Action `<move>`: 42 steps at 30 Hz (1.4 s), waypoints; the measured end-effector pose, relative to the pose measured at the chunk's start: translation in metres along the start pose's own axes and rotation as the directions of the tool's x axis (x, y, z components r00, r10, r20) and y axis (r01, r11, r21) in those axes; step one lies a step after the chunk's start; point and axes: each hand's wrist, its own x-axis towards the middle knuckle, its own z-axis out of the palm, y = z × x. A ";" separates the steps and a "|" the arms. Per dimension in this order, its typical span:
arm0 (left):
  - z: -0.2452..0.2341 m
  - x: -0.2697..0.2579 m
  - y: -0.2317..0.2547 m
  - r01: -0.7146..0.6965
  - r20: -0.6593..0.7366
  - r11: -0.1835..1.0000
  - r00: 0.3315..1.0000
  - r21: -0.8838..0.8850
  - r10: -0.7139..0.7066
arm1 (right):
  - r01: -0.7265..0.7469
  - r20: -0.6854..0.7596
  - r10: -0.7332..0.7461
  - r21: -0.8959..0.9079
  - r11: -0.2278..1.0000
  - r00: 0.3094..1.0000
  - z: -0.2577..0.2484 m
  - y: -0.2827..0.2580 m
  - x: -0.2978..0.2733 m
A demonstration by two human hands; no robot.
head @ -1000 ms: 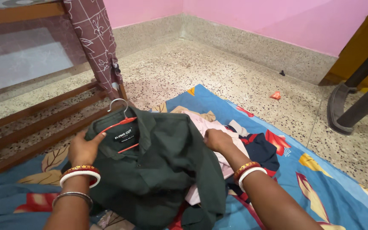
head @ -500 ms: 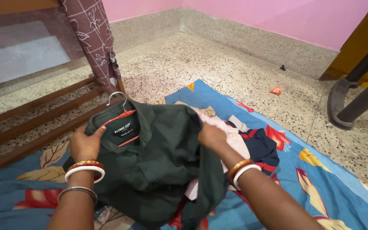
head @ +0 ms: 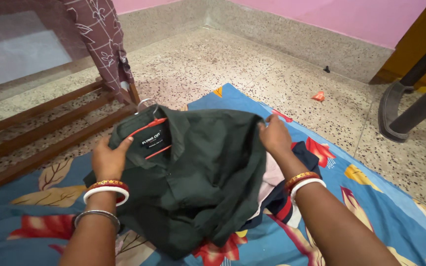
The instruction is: The person hangs a grey and navy zip-up hoodie on a wooden clothes rack, smoothing the fabric and adjusting the sleeves. Then, the person picks up a dark green shirt from a pile on the floor, places it on a hanger, and hangs it on the rack.
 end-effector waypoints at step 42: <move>0.025 -0.011 0.005 0.022 0.029 0.987 0.999 0.159 -0.027 | 0.160 -0.200 -0.155 0.009 0.987 0.967 -0.015 0.031 -0.005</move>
